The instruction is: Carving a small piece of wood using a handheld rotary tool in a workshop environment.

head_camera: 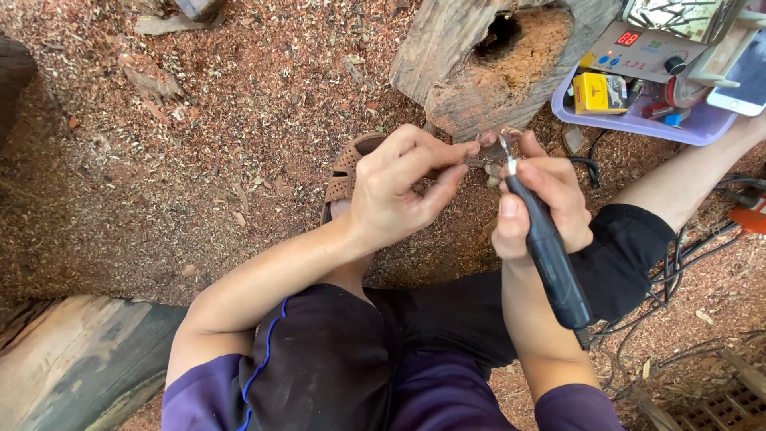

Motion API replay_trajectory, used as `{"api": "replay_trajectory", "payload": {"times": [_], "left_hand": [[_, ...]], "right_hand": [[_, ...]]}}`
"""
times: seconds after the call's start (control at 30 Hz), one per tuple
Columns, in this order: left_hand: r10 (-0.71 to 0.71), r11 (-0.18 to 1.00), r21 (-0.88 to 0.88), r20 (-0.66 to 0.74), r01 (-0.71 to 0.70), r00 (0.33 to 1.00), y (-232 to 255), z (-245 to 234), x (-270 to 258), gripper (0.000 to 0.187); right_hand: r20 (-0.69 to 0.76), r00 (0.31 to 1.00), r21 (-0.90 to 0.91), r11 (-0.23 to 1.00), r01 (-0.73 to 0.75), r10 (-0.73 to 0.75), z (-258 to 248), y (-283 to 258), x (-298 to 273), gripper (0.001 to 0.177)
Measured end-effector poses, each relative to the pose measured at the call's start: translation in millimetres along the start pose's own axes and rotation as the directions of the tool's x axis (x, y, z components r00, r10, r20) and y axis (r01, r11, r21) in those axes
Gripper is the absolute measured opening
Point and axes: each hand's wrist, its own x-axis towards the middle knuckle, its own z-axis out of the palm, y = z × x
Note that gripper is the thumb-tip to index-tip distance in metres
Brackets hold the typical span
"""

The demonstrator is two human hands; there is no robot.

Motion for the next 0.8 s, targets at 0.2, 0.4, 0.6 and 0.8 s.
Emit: {"api": "replay_trajectory", "payload": {"times": [0.2,0.4,0.6,0.8], "left_hand": [[-0.074,0.990,-0.123,-0.013,0.072,0.997,1,-1,5,0.014],[-0.064,0.994,-0.093,-0.006,0.063,0.998,-7,2,1,0.011],[0.139,0.986,0.092,-0.023,-0.136,0.990,-20,8,-10,0.011],[0.259,0.950,0.176,0.009,-0.257,0.966,-29,10,-15,0.012]], "right_hand": [[0.004,1.000,0.006,1.000,-0.020,0.020,-3,-9,2,0.024],[-0.006,1.000,0.029,0.999,0.014,-0.014,3,-4,7,0.021],[0.002,1.000,0.035,0.999,0.017,-0.017,0,-3,4,0.025],[0.012,0.999,-0.053,0.998,-0.043,0.044,-7,-4,-5,0.030]]}}
